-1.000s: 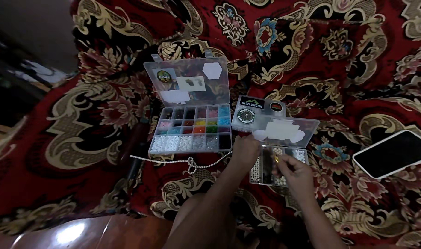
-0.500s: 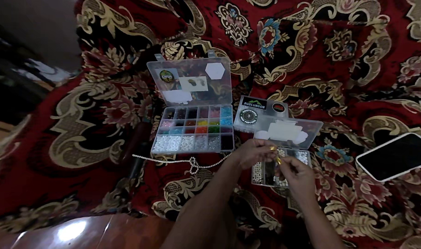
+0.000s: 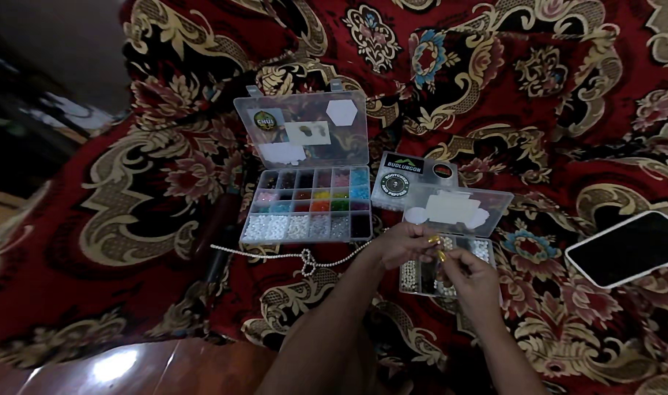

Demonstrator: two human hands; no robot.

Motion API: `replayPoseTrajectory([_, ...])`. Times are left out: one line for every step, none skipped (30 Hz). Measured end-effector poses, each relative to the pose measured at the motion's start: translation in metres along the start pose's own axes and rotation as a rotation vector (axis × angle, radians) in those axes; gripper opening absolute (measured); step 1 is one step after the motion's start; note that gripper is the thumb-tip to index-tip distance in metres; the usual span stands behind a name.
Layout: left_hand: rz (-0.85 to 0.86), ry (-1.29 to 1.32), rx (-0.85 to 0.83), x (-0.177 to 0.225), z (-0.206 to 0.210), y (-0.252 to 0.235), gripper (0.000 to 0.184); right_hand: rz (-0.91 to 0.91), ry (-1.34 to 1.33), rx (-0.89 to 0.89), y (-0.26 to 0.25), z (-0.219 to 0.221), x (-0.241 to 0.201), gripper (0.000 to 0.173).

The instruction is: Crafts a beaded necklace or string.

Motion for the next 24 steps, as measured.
replayPoseTrajectory([-0.001,-0.005,0.000,-0.0002,0.0000,-0.0002,0.020,0.001,0.000,-0.001,0.0000,0.0000,0.0000,0.013])
replayPoseTrajectory([-0.001,-0.009,-0.001,-0.0005,0.0000,-0.0004,0.020,0.004,0.005,-0.002,-0.0002,0.0001,0.0000,0.013])
replayPoseTrajectory([-0.003,-0.013,0.000,-0.0004,0.0001,-0.0004,0.019,0.007,0.010,-0.002,-0.0003,0.0002,0.0000,0.013])
replayPoseTrajectory([-0.008,-0.018,0.005,-0.0002,0.0002,-0.0003,0.019,0.008,0.012,0.000,-0.0003,0.0003,0.0001,0.013])
replayPoseTrajectory([-0.013,-0.021,0.011,0.0000,0.0002,-0.0002,0.019,0.010,0.010,0.002,-0.0003,0.0004,0.0003,0.013])
replayPoseTrajectory([-0.016,-0.023,0.019,0.0002,0.0003,0.0000,0.018,0.014,0.009,0.002,-0.0003,0.0003,0.0005,0.013])
replayPoseTrajectory([-0.019,-0.022,0.023,0.0004,0.0004,0.0001,0.018,0.017,0.009,0.000,-0.0004,0.0003,0.0007,0.013])
replayPoseTrajectory([-0.021,-0.022,0.023,0.0004,0.0005,0.0000,0.018,0.018,0.012,-0.001,-0.0005,0.0003,0.0008,0.013])
replayPoseTrajectory([-0.022,-0.022,0.023,0.0003,0.0003,-0.0001,0.017,0.019,0.013,-0.001,-0.0006,0.0002,0.0007,0.013])
replayPoseTrajectory([-0.021,-0.024,0.020,0.0003,0.0000,-0.0003,0.017,0.017,0.013,-0.002,-0.0008,0.0002,0.0007,0.013])
replayPoseTrajectory([-0.019,-0.026,0.016,0.0002,-0.0002,-0.0004,0.017,0.014,0.014,-0.001,-0.0009,0.0002,0.0008,0.013])
replayPoseTrajectory([-0.018,-0.028,0.014,0.0000,-0.0005,-0.0004,0.017,0.013,0.015,0.000,-0.0009,0.0003,0.0007,0.013])
replayPoseTrajectory([-0.015,-0.030,0.014,0.0000,-0.0007,-0.0004,0.018,0.013,0.015,0.001,-0.0009,0.0003,0.0007,0.013])
replayPoseTrajectory([-0.014,-0.033,0.013,0.0001,-0.0008,-0.0004,0.018,0.013,0.017,0.001,-0.0009,0.0003,0.0007,0.013])
replayPoseTrajectory([-0.011,-0.036,0.015,0.0004,-0.0006,-0.0003,0.018,0.014,0.021,0.000,-0.0010,0.0003,0.0008,0.013])
replayPoseTrajectory([-0.009,-0.037,0.017,0.0005,-0.0005,-0.0001,0.018,0.016,0.026,-0.001,-0.0009,0.0003,0.0009,0.013])
replayPoseTrajectory([-0.008,-0.036,0.018,0.0006,-0.0004,0.0001,0.018,0.018,0.029,0.000,-0.0008,0.0002,0.0011,0.013])
replayPoseTrajectory([-0.008,-0.037,0.019,0.0008,-0.0004,0.0001,0.017,0.021,0.030,0.000,-0.0008,0.0002,0.0012,0.013])
replayPoseTrajectory([-0.008,-0.037,0.019,0.0008,-0.0005,0.0001,0.017,0.024,0.030,0.000,-0.0008,0.0002,0.0012,0.013])
replayPoseTrajectory([-0.010,-0.041,0.020,0.0007,-0.0006,0.0000,0.017,0.026,0.029,-0.001,-0.0007,0.0003,0.0013,0.013])
replayPoseTrajectory([-0.011,-0.045,0.021,0.0002,-0.0009,-0.0001,0.017,0.031,0.031,-0.005,-0.0006,0.0004,0.0017,0.013])
replayPoseTrajectory([-0.013,-0.051,0.022,-0.0002,-0.0012,-0.0001,0.016,0.034,0.029,-0.006,-0.0007,0.0005,0.0020,0.013])
replayPoseTrajectory([-0.013,-0.055,0.022,-0.0003,-0.0014,-0.0003,0.016,0.036,0.028,-0.009,-0.0009,0.0005,0.0021,0.013])
replayPoseTrajectory([-0.013,-0.061,0.024,-0.0002,-0.0016,-0.0005,0.016,0.038,0.029,-0.011,-0.0009,0.0003,0.0022,0.013])
Point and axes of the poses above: each hand's wrist, its own y-axis away from the middle knuckle, its own z-axis out of the palm, x = y × z, the point moved 8 cm from there along -y, towards the middle knuckle, and after that the axes turned 8 degrees about -x, right-handed, at the moved point
